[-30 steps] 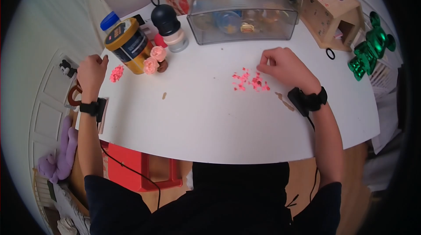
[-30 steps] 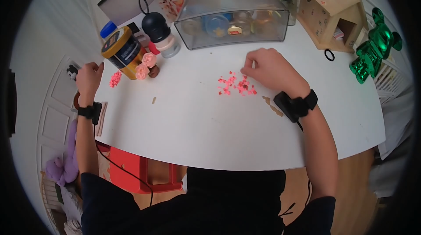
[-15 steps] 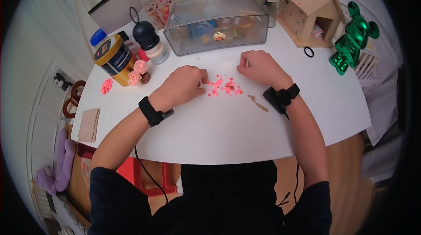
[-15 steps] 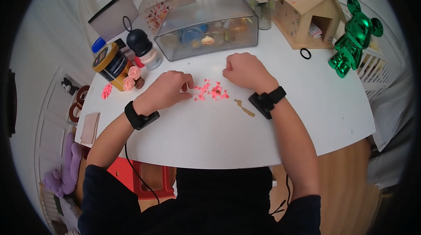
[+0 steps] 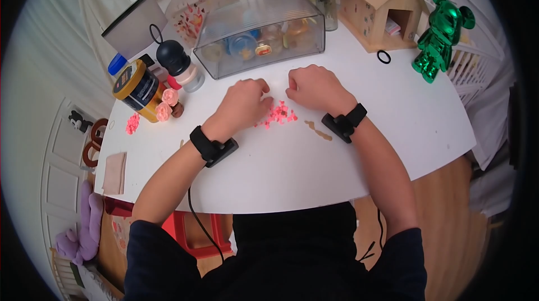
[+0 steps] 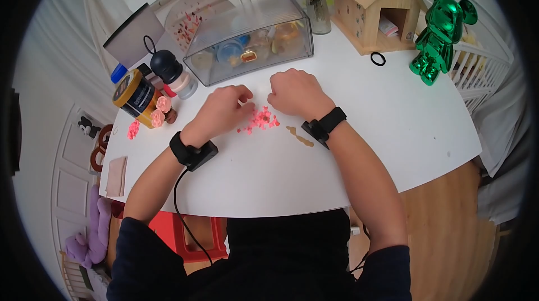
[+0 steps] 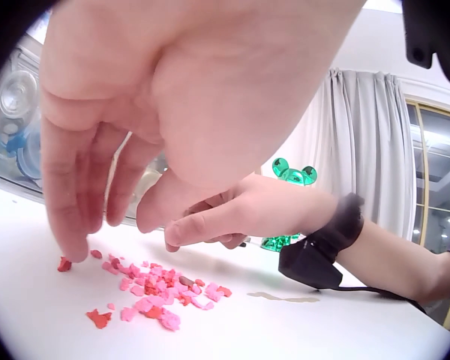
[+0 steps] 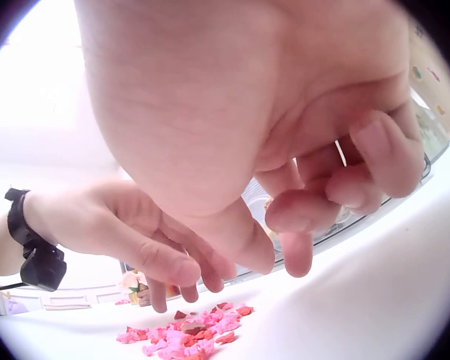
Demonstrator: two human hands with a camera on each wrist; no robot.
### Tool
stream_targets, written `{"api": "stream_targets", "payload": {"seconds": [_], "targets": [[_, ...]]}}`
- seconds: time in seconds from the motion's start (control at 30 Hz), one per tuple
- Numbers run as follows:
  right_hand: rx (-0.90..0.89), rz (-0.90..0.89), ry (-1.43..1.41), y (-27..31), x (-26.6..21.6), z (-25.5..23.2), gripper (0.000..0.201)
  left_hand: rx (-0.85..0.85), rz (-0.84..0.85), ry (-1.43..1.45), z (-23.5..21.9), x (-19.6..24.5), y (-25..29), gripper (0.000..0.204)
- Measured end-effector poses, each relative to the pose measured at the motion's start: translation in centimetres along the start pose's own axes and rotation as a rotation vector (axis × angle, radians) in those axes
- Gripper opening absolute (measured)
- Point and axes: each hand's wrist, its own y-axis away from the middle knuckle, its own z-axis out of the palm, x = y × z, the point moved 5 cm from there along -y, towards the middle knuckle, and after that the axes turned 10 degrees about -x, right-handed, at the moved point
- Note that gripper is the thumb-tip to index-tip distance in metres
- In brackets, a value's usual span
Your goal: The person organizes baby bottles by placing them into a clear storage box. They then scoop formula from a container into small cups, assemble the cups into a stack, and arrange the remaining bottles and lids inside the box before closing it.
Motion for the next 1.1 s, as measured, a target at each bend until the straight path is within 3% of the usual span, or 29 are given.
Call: {"api": "stream_targets", "payload": {"seconds": [0.17, 0.27, 0.47, 0.67, 0.97, 1.1], "targets": [[0.033, -0.01, 0.012, -0.1, 0.4, 0.1, 0.021, -0.074, -0.067, -0.108, 2.0, 1.6, 0.0, 0.044], [0.039, -0.009, 0.013, -0.1, 0.4, 0.2, 0.02, -0.061, 0.008, -0.055, 2.1, 2.3, -0.1, 0.047], [0.03, 0.008, 0.044, 0.0, 0.2, 0.0, 0.018, -0.003, 0.146, -0.021, 1.9, 3.4, 0.7, 0.03], [0.021, 0.01, 0.041, -0.1, 0.1, 0.2, 0.018, 0.016, 0.124, -0.021, 2.1, 2.7, 0.4, 0.013], [0.011, -0.011, 0.031, 0.1, -0.2, 0.3, 0.019, -0.072, 0.051, 0.026, 1.2, 2.2, 0.3, 0.012], [0.011, -0.038, 0.044, 0.3, -0.5, 0.2, 0.019, -0.067, -0.002, 0.185, -0.9, -0.4, 0.9, 0.011]]}}
